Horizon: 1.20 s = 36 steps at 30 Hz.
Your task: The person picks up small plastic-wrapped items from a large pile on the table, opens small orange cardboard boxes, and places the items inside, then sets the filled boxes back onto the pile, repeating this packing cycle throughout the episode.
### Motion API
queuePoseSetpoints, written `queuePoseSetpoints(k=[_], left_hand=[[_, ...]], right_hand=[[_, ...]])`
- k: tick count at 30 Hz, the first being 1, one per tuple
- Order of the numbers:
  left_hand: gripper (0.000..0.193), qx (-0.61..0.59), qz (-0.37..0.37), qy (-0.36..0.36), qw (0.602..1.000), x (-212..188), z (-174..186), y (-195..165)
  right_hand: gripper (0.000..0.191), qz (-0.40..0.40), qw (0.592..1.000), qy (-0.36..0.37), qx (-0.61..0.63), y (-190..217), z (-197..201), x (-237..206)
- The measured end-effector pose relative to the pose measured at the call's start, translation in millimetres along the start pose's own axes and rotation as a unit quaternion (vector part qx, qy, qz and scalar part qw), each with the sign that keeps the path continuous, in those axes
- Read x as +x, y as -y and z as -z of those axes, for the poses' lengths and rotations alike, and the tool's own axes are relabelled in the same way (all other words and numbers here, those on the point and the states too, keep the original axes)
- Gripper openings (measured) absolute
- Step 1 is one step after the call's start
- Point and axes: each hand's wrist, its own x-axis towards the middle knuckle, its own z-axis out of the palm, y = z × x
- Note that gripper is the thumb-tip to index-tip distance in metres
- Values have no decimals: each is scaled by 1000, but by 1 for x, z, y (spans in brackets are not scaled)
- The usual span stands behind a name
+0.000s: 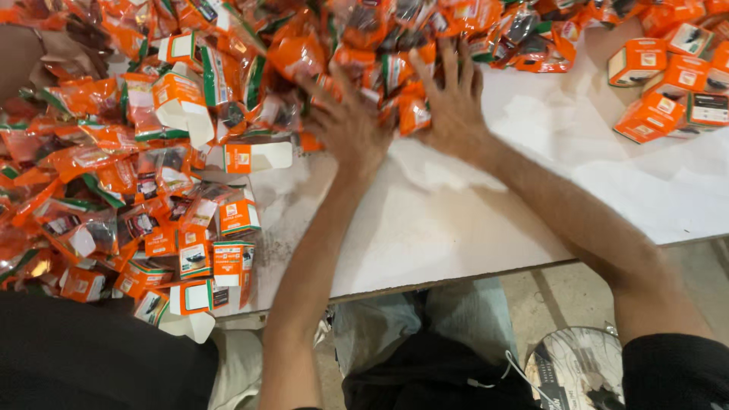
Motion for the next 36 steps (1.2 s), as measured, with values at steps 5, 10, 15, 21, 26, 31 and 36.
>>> queuePoseSetpoints(k=[5, 10, 15, 21, 26, 31, 36], left_hand=[[130, -14, -21, -136, 990, 44, -38, -29], [114, -21, -83, -79, 993, 38, -7, -34], [72, -154, -254, -68, 952, -117, 107, 39], [78, -102, 130, -271, 948, -201, 185, 191], [65, -259, 223, -237, 910, -171, 133, 233], [57, -197, -26, -223, 954, -91, 97, 165], [53, -960, 22, 236, 146, 53, 81, 11]], right_hand=[[122, 14, 998, -45, -48, -51, -28, 40], [100, 20, 996, -86, -19, -72, -31, 57], [87, 13, 995, -102, -18, -60, -15, 49], [86, 89, 971, -220, 6, -22, -2, 23], [58, 278, 932, -94, 211, 83, -6, -40], [81, 324, 930, 41, 170, 177, -13, -69], [79, 212, 974, 21, 75, 136, -10, -30]])
